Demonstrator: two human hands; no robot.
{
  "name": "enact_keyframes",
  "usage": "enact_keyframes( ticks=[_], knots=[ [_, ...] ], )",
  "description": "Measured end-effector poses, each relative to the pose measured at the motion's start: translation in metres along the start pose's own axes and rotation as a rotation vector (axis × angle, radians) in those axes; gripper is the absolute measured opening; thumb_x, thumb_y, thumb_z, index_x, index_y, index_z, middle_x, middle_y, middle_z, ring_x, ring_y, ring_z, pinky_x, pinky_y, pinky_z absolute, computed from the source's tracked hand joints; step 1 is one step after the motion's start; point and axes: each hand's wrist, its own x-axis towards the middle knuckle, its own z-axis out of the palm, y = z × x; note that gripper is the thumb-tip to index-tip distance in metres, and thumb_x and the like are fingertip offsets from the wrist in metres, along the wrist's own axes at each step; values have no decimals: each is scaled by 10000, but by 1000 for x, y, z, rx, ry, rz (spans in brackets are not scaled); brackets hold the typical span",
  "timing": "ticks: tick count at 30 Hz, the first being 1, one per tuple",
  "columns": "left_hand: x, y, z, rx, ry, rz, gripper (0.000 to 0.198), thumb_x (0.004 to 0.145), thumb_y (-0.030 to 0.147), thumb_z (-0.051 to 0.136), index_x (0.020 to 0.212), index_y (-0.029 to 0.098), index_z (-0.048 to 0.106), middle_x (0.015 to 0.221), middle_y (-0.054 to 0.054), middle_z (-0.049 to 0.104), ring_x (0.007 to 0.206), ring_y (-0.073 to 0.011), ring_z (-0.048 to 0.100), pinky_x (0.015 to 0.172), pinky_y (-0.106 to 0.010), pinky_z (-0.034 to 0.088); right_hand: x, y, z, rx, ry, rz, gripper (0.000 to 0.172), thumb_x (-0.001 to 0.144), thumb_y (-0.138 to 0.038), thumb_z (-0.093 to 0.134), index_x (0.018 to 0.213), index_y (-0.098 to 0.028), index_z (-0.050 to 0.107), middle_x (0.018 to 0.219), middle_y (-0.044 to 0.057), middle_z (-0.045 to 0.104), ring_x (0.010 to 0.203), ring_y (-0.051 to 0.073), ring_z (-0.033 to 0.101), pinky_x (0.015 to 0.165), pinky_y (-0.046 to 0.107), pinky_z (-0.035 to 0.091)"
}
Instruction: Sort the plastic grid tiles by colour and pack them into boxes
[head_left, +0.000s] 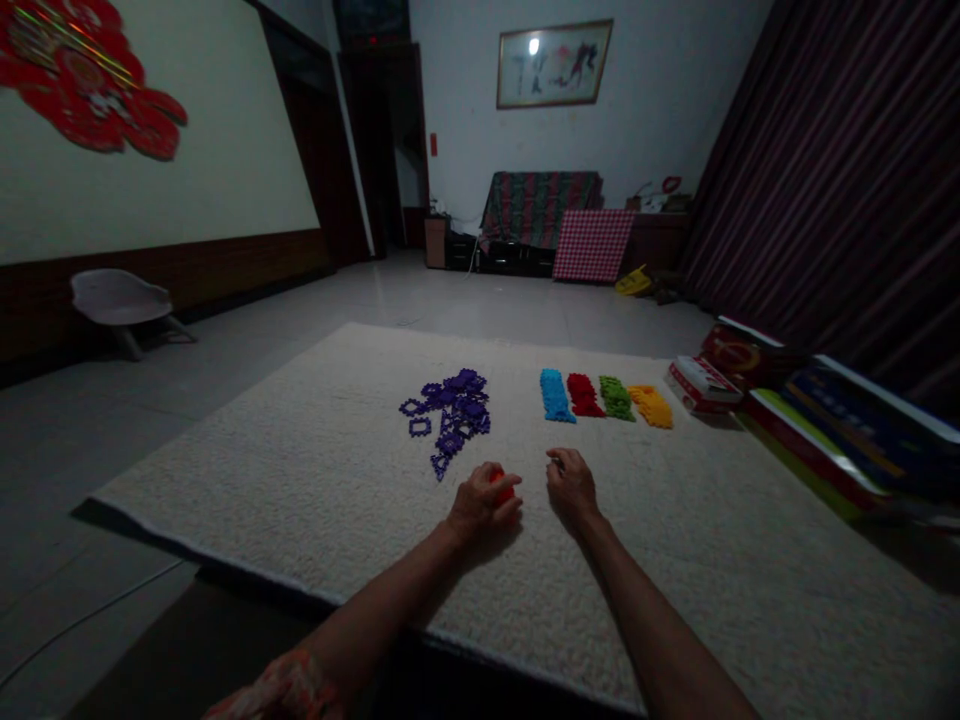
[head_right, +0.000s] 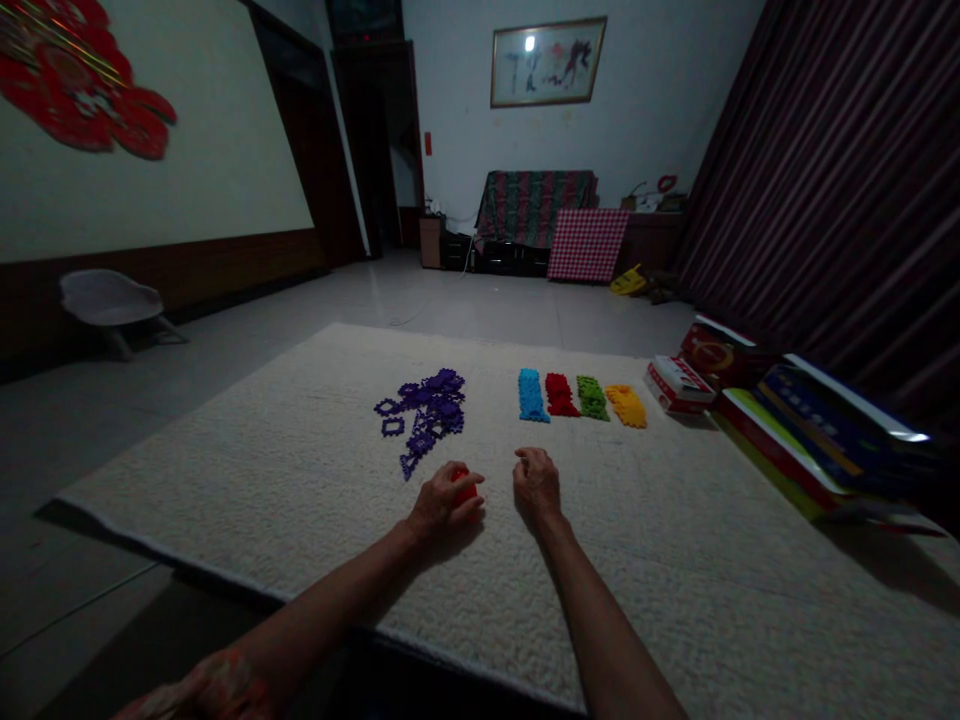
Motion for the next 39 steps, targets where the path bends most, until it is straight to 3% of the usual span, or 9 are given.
enact_keyframes(
  ticks=[8, 14, 22, 25, 29, 32, 39],
  knots=[
    [-8, 1, -8, -114, -85, 93, 570, 705, 312, 767, 1237, 185, 604, 1308, -166, 548, 1170, -301, 573, 964, -462, 530, -2, -10, 1, -78, -53, 43, 242, 797, -132, 489, 919, -184, 691, 939, 101, 687, 896, 231, 627, 888, 375, 475],
    [-3, 11, -12, -167, -49, 75, 406, 731, 164, 636, 1135, 196, 603, 1159, -120, 590, 991, -223, 590, 865, -382, 541, 1, -14, -2, -123, -88, 77, 239, 804, -122, 504, 923, -180, 703, 973, 105, 698, 928, 240, 614, 924, 385, 440],
    [1, -1, -3, -218, -93, 108, 312, 700, 121, 615, 999, 203, 655, 1039, -82, 609, 880, -194, 586, 752, -318, 514, 10, -22, 12, -63, -120, 107, 235, 819, -141, 516, 931, -201, 715, 963, 76, 722, 906, 216, 638, 874, 344, 459],
    [5, 1, -3, -204, -84, 97, 324, 736, 136, 621, 1050, 204, 664, 1016, -84, 610, 871, -197, 582, 757, -333, 512, 10, -25, 15, -53, -126, 107, 221, 826, -148, 522, 913, -206, 716, 959, 69, 724, 918, 217, 634, 899, 353, 448],
    [11, 2, -2, -110, -108, 50, 376, 782, 226, 671, 1158, 222, 670, 1156, -112, 601, 993, -243, 576, 833, -388, 517, 10, -26, 14, -44, -124, 111, 220, 821, -140, 525, 900, -213, 716, 951, 67, 726, 910, 221, 633, 887, 356, 449],
    [11, 4, 0, -60, -129, 8, 295, 786, 230, 669, 1080, 234, 692, 1193, -102, 589, 1033, -253, 563, 848, -392, 516, 10, -26, 14, -34, -120, 107, 227, 827, -136, 514, 890, -221, 716, 952, 67, 727, 921, 224, 631, 890, 358, 449],
    [8, 15, 5, 33, -53, -35, 104, 822, 281, 625, 873, 214, 686, 1008, -84, 591, 891, -222, 541, 801, -368, 503, 7, -28, 13, -34, -111, 95, 227, 822, -144, 504, 895, -207, 710, 960, 75, 719, 909, 229, 606, 909, 375, 435]
  ],
)
